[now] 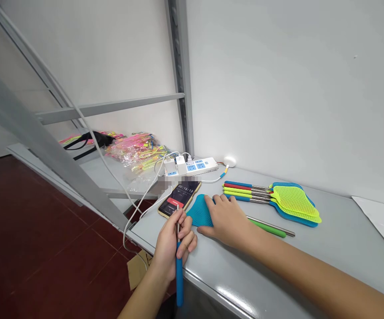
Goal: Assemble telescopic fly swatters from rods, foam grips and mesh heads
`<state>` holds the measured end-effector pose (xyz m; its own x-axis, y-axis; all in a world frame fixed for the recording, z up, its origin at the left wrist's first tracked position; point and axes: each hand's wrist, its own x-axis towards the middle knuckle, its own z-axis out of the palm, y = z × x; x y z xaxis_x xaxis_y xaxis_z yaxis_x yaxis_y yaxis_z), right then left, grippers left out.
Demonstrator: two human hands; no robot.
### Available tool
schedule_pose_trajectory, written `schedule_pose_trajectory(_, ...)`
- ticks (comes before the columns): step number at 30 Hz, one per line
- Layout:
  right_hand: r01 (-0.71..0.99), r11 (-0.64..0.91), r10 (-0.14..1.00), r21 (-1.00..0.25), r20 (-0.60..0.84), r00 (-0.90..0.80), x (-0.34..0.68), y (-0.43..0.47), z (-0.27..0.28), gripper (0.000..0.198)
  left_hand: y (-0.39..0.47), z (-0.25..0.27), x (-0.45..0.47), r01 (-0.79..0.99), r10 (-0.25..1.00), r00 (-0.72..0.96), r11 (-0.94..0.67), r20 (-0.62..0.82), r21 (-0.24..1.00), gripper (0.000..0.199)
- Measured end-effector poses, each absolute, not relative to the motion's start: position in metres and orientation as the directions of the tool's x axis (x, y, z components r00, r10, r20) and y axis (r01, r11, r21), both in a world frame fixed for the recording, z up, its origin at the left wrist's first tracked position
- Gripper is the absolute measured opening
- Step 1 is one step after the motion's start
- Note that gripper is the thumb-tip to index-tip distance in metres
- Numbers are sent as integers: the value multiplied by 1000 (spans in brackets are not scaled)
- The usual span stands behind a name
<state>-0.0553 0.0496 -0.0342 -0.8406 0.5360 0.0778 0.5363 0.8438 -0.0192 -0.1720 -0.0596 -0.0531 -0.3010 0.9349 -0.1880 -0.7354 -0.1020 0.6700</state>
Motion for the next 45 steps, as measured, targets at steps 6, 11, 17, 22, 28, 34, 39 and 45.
schedule_pose_trajectory(6, 566, 824, 564, -9, 92, -820, -62, 52, -37, 77, -59, -53, -172, -720, 936, -304, -106, -175, 686, 38)
schedule_pose_trajectory(11, 552, 834, 549, -17, 123, -827, -66, 56, -39, 73, -58, -53, -172, -705, 932, -316, -108, -175, 700, 39)
schedule_pose_trajectory(17, 492, 867, 498, -81, 126, -858, -67, 63, -38, 73, -54, -52, -170, -717, 933, -302, -85, -197, 692, 37)
schedule_pose_trajectory(22, 382, 801, 512, -461, 197, -836, -47, 60, -16, 43, -26, -22, -163, -750, 928, -359, -223, -100, 622, 36)
schedule_pose_trajectory(28, 180, 274, 714, -945, 75, -696, 12, 51, 12, 39, 43, 30, -109, -603, 762, -641, -577, 97, 550, 32)
schedule_pose_trajectory(34, 393, 202, 858, -897, -31, -512, 95, 70, 2, 43, 67, 5, -58, -197, 849, -308, -498, 429, 845, 16)
schedule_pose_trajectory(39, 649, 311, 890, -694, -28, -456, 162, 82, -20, 42, 71, -24, -70, 480, 676, -36, -634, 736, 606, 38)
schedule_pose_trajectory(45, 682, 404, 839, -610, -49, -542, 184, 78, -49, 34, 60, -33, -55, 740, 674, 556, -668, 487, 78, 33)
